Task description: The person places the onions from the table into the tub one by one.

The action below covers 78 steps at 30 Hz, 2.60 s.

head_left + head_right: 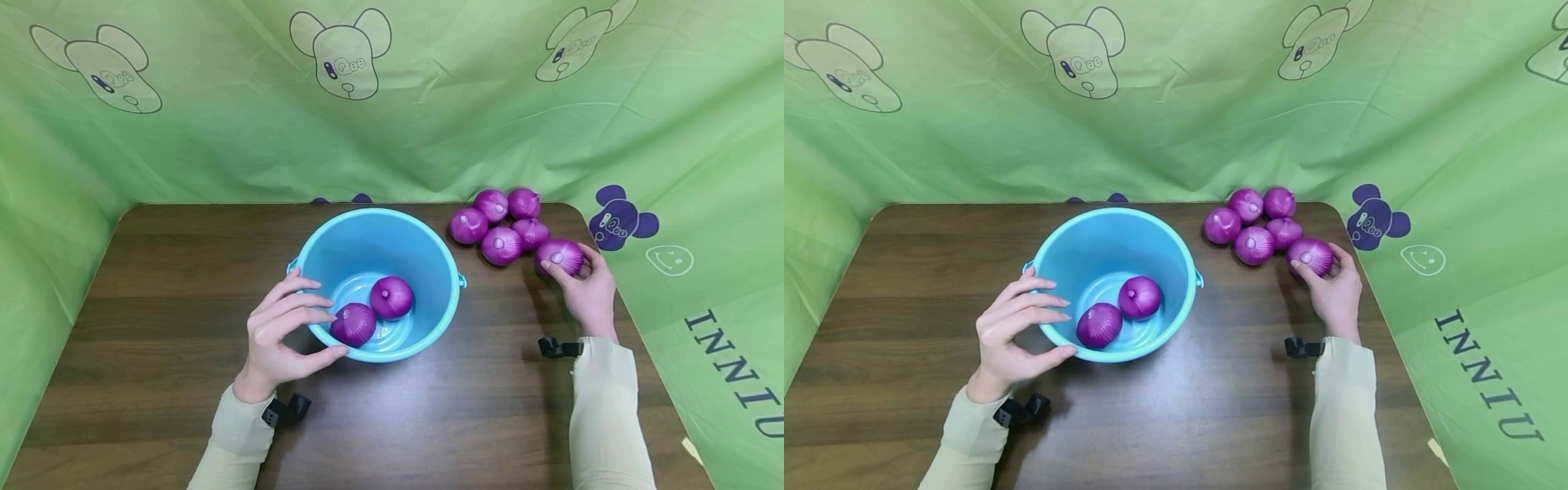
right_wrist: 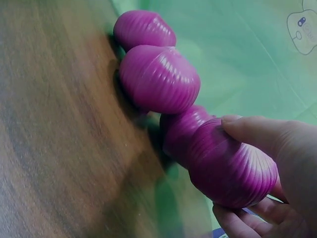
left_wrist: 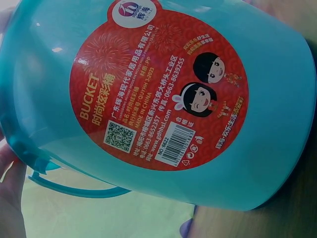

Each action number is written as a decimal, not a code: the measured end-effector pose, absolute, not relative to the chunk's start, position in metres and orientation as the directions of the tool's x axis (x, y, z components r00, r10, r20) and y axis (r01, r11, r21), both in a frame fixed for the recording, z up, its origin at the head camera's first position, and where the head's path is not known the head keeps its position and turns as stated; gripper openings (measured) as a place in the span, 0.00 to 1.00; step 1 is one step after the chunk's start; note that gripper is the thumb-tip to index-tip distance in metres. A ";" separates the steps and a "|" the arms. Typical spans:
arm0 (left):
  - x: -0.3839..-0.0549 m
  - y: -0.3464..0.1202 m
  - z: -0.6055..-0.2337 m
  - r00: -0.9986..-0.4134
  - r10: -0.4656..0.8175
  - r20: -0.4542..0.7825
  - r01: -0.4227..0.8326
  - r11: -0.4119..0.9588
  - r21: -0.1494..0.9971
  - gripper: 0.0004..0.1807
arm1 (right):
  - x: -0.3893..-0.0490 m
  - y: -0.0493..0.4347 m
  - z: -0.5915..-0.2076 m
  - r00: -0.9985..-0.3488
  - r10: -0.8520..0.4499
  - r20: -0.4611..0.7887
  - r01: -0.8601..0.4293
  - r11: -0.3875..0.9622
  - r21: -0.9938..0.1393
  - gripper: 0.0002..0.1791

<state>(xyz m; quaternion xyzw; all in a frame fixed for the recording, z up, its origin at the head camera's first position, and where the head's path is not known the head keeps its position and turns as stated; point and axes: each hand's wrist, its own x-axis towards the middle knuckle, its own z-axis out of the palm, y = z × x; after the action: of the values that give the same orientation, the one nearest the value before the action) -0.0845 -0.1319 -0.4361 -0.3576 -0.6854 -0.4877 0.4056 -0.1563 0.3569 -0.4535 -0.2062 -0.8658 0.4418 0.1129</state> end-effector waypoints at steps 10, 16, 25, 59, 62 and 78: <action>-0.085 -0.131 -0.437 -0.412 0.095 0.906 0.888 0.266 0.376 0.24 | -0.155 0.347 -0.448 -0.890 0.455 0.033 0.227 0.504 -0.833 0.45; -0.085 -0.131 -0.438 -0.411 0.093 0.907 0.890 0.256 0.377 0.24 | -0.156 0.343 -0.445 -0.901 0.432 0.040 0.201 0.496 -0.845 0.45; -0.085 -0.131 -0.437 -0.409 0.090 0.908 0.890 0.260 0.375 0.24 | -0.155 0.336 -0.433 -0.915 0.397 0.072 0.141 0.482 -0.865 0.45; -0.086 -0.131 -0.436 -0.411 0.089 0.907 0.890 0.257 0.377 0.23 | -0.151 0.283 -0.400 -0.935 0.264 0.238 -0.109 0.425 -0.899 0.41; -0.086 -0.130 -0.436 -0.403 0.085 0.911 0.894 0.251 0.372 0.23 | -0.150 0.278 -0.397 -0.934 0.249 0.257 -0.129 0.437 -0.890 0.41; -0.086 -0.130 -0.434 -0.390 0.076 0.918 0.899 0.248 0.361 0.22 | -0.145 0.256 -0.389 -0.943 0.154 0.297 -0.209 0.421 -0.883 0.43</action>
<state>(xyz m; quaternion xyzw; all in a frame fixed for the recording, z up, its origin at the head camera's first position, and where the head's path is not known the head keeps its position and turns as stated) -0.0864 -0.1298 -0.4340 -0.3631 -0.6713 -0.4942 0.4163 -0.1449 0.2559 -0.3887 0.0167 -0.8257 0.5380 0.1687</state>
